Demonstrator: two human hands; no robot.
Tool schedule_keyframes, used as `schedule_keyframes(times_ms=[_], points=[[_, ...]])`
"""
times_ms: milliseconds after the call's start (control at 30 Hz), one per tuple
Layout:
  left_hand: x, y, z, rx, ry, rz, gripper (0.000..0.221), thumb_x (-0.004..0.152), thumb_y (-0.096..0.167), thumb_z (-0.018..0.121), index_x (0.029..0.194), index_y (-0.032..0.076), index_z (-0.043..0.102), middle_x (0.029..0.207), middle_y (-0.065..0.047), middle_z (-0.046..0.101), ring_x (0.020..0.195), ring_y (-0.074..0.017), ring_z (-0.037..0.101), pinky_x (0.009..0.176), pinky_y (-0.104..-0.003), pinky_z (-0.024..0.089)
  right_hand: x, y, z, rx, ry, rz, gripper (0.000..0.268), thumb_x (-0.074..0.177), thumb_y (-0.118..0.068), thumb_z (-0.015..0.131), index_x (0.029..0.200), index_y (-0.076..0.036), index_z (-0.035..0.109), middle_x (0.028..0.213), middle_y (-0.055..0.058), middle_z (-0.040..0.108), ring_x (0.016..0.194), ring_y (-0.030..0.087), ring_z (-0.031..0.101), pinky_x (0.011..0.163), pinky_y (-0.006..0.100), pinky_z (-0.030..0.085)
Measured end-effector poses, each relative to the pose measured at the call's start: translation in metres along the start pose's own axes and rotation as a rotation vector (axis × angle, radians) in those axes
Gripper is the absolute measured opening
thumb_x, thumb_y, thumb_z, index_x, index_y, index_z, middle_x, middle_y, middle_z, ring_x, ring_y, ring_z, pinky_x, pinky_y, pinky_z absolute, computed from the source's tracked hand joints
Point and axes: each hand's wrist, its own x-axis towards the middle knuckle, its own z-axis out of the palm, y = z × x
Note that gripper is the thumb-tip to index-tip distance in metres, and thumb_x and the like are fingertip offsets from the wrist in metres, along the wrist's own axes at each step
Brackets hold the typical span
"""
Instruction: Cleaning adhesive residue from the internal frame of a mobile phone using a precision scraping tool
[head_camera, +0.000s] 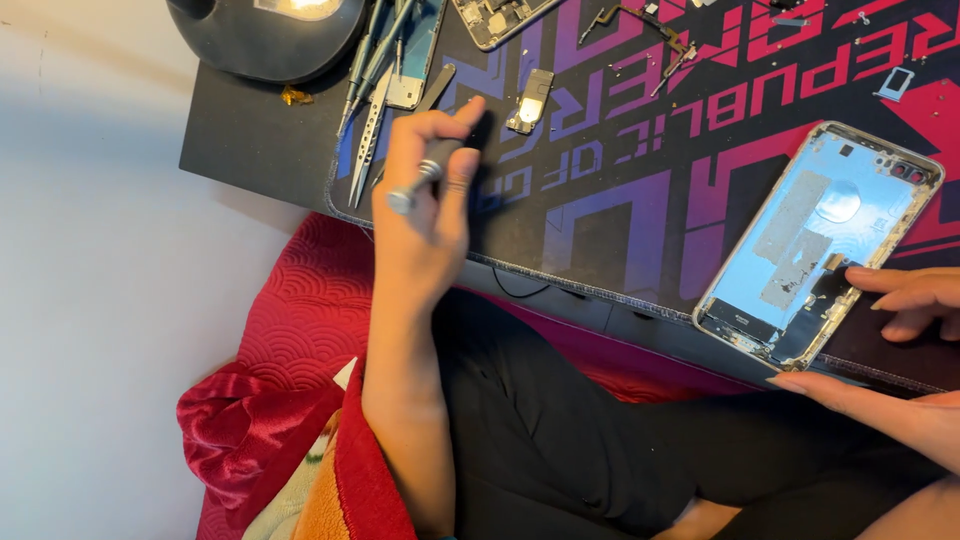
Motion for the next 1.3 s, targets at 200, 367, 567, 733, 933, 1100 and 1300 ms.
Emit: schedule_keyframes(times_ms=[200,367,567,733,933,1100,1300], points=[[-0.001,-0.004,-0.001,-0.174,0.006,-0.045,0.015,0.107,0.008,0.052,0.119,0.001,0.046,0.136,-0.024,0.065,0.124,-0.0285,0.066,0.109,-0.036,0.049,0.011,-0.027,-0.014,0.026,0.060,-0.017,0.094,0.045,-0.018,0.097,0.122,0.015,0.055,0.137,0.026,0.067,0.073,0.018,0.055,0.071,0.027,0.046],[-0.002,-0.004,-0.001,-0.242,-0.031,-0.071,0.013,0.106,0.005,0.053,0.116,0.004,0.046,0.133,-0.020,0.068,0.077,-0.0099,0.045,0.080,-0.024,0.044,0.006,-0.020,-0.008,-0.016,0.016,-0.007,0.094,0.049,-0.024,0.093,0.125,0.018,0.056,0.139,0.023,0.065,0.076,0.015,0.054,0.067,0.023,0.041],[0.003,0.001,0.000,0.029,-0.024,-0.020,0.017,0.101,0.002,0.057,0.118,0.001,0.052,0.126,-0.014,0.069,0.097,-0.0198,0.063,0.093,-0.032,0.048,-0.001,-0.004,0.004,-0.084,-0.084,0.084,0.094,0.050,-0.037,0.094,0.130,0.006,0.068,0.106,0.012,0.069,0.069,0.010,0.054,0.061,0.019,0.038],[0.003,-0.001,0.005,0.078,0.040,-0.038,0.015,0.102,0.002,0.058,0.115,0.001,0.049,0.127,-0.019,0.069,0.117,-0.0283,0.070,0.100,-0.036,0.052,-0.001,0.006,0.002,-0.432,-0.228,-0.071,0.107,0.053,-0.050,0.080,0.143,-0.005,0.042,0.138,0.011,0.062,0.079,0.003,0.059,0.070,0.013,0.046],[0.000,0.002,0.010,0.241,0.069,0.072,0.018,0.100,0.007,0.065,0.112,0.001,0.054,0.116,-0.013,0.068,0.103,-0.0247,0.065,0.095,-0.035,0.049,0.002,-0.005,0.000,-0.106,-0.103,0.054,0.095,0.051,-0.038,0.092,0.132,0.002,0.063,0.113,0.011,0.069,0.068,0.009,0.054,0.060,0.018,0.040],[0.001,-0.003,0.010,0.262,0.051,0.102,0.018,0.099,0.011,0.067,0.111,0.001,0.057,0.107,-0.010,0.063,0.098,-0.0252,0.061,0.099,-0.038,0.044,0.005,-0.017,-0.005,-0.016,0.005,0.044,0.095,0.048,-0.027,0.095,0.126,0.016,0.062,0.123,0.018,0.066,0.072,0.013,0.051,0.064,0.022,0.037],[0.000,-0.002,0.005,0.086,0.013,0.022,0.017,0.103,0.008,0.059,0.117,0.000,0.054,0.124,-0.013,0.069,0.104,-0.0229,0.064,0.099,-0.035,0.047,0.007,-0.021,-0.007,-0.020,0.041,-0.019,0.095,0.047,-0.023,0.096,0.123,0.019,0.060,0.138,0.026,0.064,0.076,0.016,0.049,0.066,0.023,0.042]])
